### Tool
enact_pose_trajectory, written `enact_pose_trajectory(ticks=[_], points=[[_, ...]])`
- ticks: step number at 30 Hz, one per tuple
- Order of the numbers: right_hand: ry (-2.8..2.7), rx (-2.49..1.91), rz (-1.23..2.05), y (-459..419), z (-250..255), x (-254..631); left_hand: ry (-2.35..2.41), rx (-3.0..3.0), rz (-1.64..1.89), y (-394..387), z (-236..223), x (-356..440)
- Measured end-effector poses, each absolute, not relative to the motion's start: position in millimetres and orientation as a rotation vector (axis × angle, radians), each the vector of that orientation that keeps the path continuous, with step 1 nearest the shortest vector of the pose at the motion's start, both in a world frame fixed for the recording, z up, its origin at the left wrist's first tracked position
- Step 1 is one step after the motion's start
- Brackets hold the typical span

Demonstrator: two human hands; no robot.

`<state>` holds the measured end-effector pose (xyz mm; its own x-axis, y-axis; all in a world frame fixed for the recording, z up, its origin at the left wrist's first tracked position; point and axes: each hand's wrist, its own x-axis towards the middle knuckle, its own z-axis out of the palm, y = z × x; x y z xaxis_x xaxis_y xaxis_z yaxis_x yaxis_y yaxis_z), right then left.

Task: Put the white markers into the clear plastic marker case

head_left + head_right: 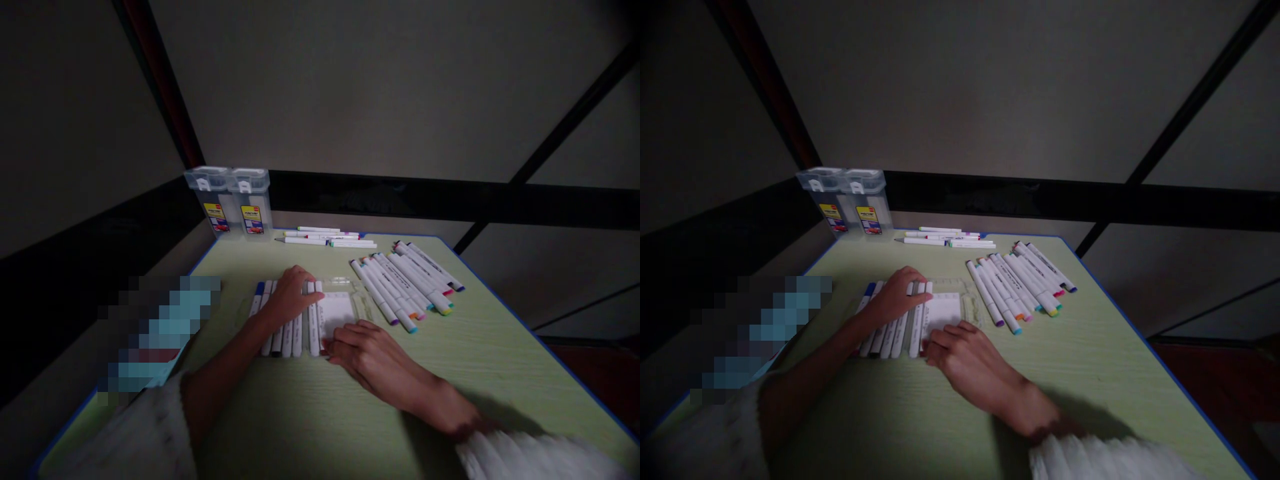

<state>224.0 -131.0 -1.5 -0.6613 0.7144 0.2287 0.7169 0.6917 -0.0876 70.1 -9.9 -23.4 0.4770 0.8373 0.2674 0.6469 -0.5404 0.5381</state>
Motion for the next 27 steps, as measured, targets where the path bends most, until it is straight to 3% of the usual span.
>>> enact_pose_trajectory(ticks=[21,27], points=[[-2.595,-1.067,-0.17,-132,-16,226,1.251,2.364,0.73,-12,-18,68],[-2.605,-1.184,0.042,-133,-11,223,1.244,2.363,0.726,-10,-19,68]])
